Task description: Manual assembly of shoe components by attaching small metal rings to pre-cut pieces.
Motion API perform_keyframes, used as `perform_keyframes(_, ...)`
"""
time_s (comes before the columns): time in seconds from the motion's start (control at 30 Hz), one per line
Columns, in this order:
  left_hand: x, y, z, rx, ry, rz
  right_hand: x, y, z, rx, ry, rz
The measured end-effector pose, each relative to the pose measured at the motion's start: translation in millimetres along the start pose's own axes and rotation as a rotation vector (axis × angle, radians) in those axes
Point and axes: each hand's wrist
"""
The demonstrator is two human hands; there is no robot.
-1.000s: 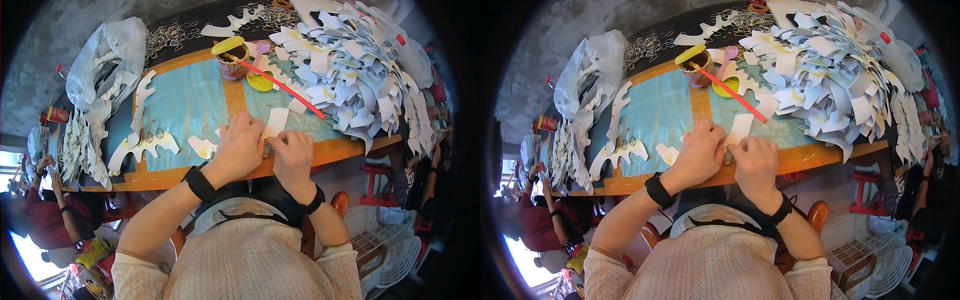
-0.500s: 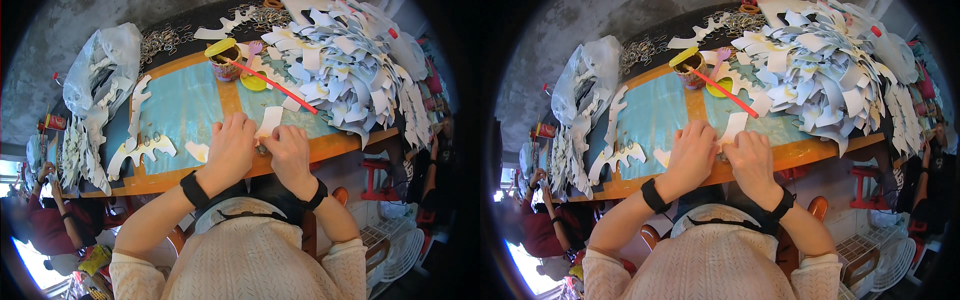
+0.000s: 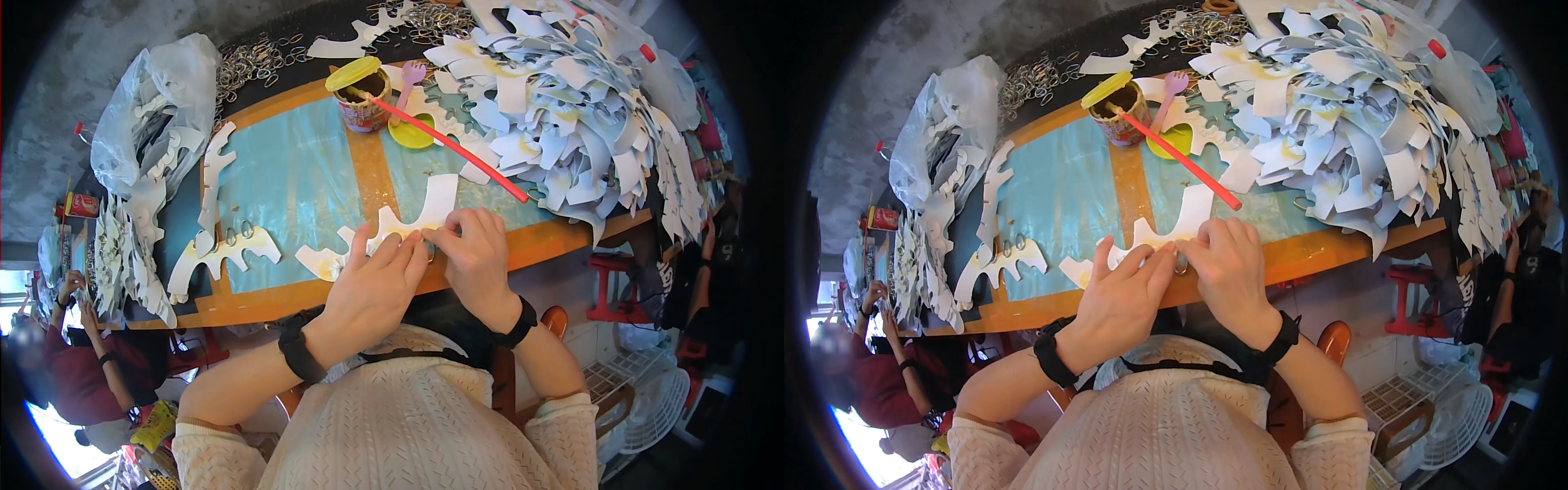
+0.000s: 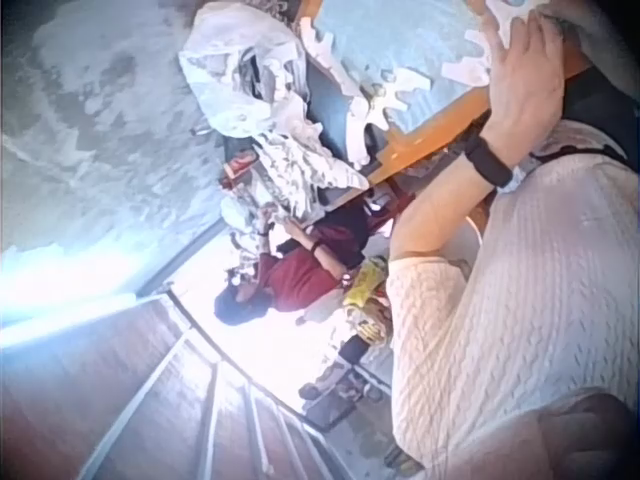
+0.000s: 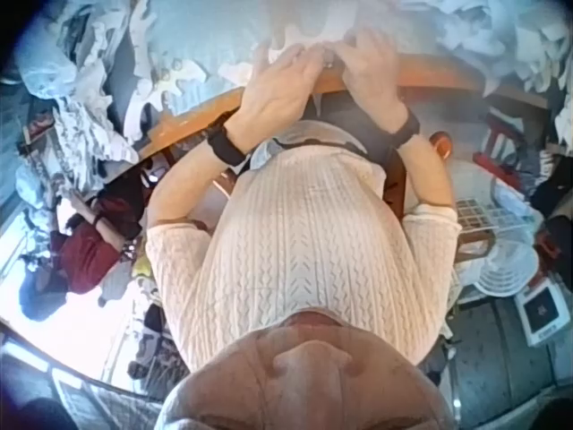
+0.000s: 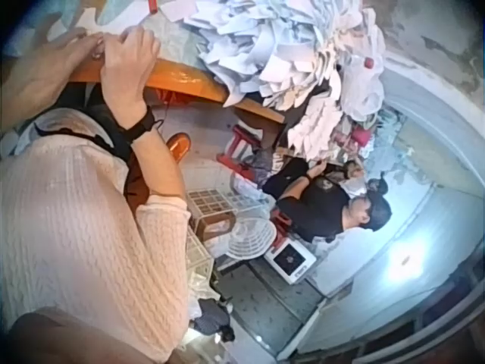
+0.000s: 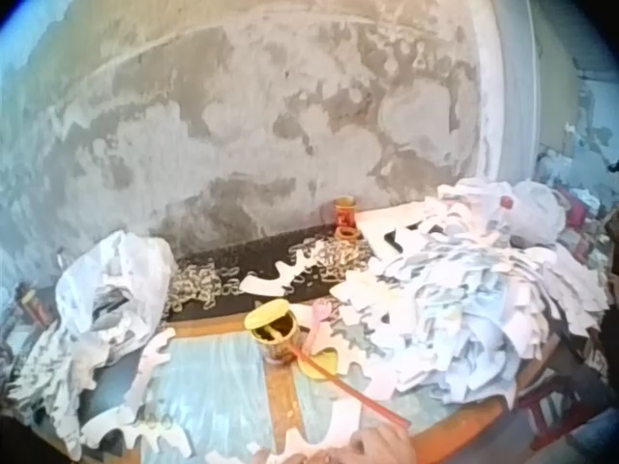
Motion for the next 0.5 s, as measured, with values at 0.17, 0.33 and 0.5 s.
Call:
perform_keyframes(0.17, 0, -1, -2, 0.087, -0.064, -0.152, -19, -1, -5, -0.054, -0.072, 0.179)
perform_keyframes(0.33, 4, 2, -3, 0.074, -0.022, -0.196, -26, -1, -5, -0.094, -0.134, 0.262)
perform_keyframes(0.5, -4, -16, -3, -0.166, 0.021, 0.271, -33, 6, -18, -0.100, -0.232, 0.185)
Point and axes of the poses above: each hand's wrist, its own z-axis away from the middle knuckle, its own x-axis out of the palm, y = z × x, and after that the axes turned 10 degrees about x, right-handed
